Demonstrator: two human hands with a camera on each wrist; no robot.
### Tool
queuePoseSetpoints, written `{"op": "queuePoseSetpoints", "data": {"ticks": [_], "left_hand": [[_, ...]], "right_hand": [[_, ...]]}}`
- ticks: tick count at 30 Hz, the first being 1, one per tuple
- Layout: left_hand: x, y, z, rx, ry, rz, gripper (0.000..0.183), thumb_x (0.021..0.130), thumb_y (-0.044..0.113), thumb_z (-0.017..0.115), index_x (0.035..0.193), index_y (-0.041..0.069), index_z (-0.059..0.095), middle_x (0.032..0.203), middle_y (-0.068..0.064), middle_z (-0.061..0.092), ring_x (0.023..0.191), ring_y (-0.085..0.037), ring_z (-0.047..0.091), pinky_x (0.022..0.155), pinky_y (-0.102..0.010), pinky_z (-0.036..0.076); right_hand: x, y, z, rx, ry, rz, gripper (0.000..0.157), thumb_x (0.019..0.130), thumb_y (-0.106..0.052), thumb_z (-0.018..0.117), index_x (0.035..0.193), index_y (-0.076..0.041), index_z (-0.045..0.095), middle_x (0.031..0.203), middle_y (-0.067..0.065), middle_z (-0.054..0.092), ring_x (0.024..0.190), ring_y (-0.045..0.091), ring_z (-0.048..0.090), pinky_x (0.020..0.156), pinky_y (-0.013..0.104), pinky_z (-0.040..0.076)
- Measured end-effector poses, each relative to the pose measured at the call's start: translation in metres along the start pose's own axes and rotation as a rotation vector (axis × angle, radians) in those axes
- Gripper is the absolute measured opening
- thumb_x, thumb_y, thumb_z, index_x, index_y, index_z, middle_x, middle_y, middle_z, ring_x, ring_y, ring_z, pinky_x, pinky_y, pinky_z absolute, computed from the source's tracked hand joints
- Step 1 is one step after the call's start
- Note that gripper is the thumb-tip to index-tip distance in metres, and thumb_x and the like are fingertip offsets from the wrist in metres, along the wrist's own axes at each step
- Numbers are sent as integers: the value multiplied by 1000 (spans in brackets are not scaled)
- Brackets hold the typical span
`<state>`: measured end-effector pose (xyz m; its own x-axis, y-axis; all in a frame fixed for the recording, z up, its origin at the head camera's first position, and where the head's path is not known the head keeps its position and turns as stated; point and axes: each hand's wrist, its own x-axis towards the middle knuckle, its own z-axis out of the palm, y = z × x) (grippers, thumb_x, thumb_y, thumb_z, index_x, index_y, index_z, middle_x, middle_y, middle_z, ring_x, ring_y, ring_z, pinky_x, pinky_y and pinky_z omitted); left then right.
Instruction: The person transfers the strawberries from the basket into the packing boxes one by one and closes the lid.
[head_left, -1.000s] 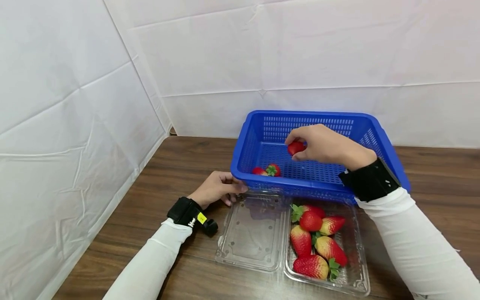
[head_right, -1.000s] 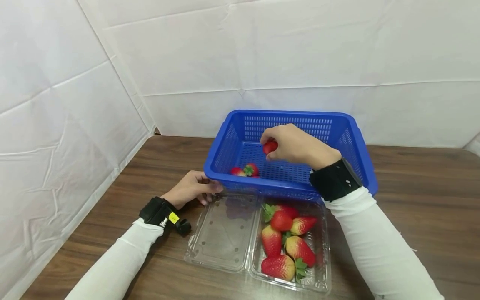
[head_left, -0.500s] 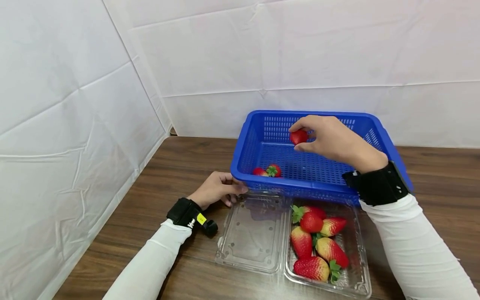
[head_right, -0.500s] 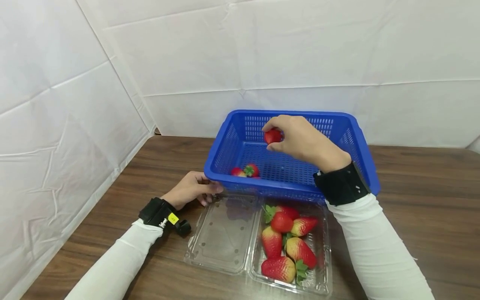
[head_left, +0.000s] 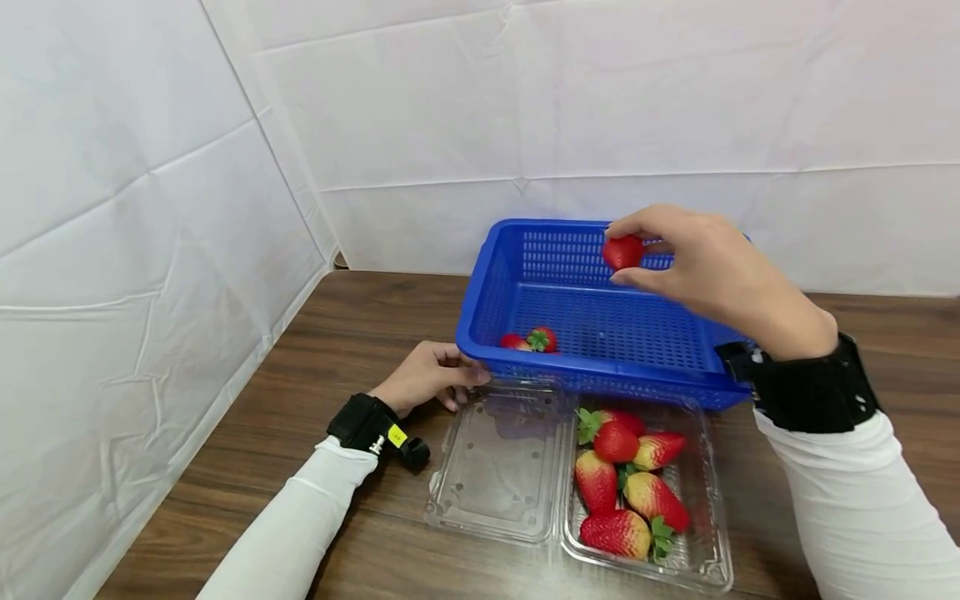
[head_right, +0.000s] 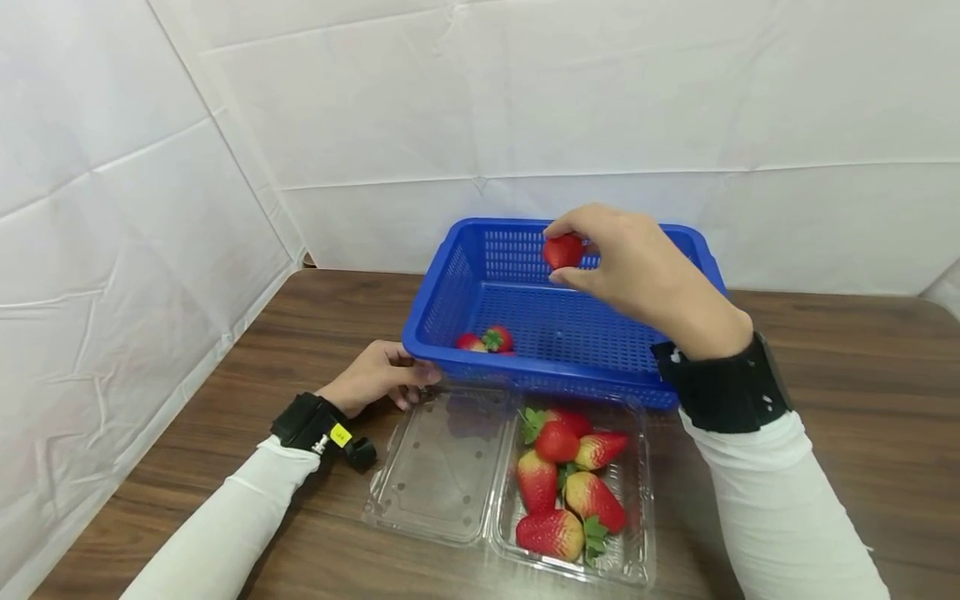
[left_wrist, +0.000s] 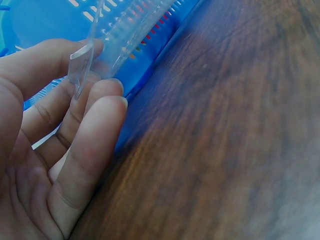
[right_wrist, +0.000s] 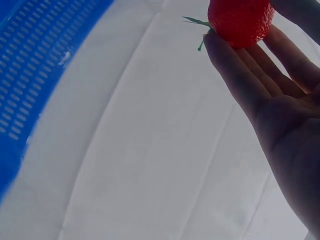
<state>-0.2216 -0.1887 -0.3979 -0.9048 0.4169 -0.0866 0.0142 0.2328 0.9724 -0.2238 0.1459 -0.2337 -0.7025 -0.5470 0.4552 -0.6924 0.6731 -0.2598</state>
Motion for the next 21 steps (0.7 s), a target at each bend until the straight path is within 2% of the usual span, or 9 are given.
{"op": "queuePoseSetpoints", "data": {"ticks": [12,21], "left_hand": [[6,-2,1,-3,-11,8,24,85,21,74,101,3,71,79,-9,67,62,-20,62,50,-26,57],[6,-3,1,1,-6,7,25,84,22,75,100,4,71,79,-8,68,62,-21,63,50,-27,57]], "right_hand": [[-15,-18,-1,-42,45,-254,52,65,-6,87,112,-5,65,99,6,67,88,17,62,72,42,60],[-34,-28,5,-15,1,-323,52,62,-7,89,109,-6,67,104,6,68,91,17,62,71,40,60]]}}
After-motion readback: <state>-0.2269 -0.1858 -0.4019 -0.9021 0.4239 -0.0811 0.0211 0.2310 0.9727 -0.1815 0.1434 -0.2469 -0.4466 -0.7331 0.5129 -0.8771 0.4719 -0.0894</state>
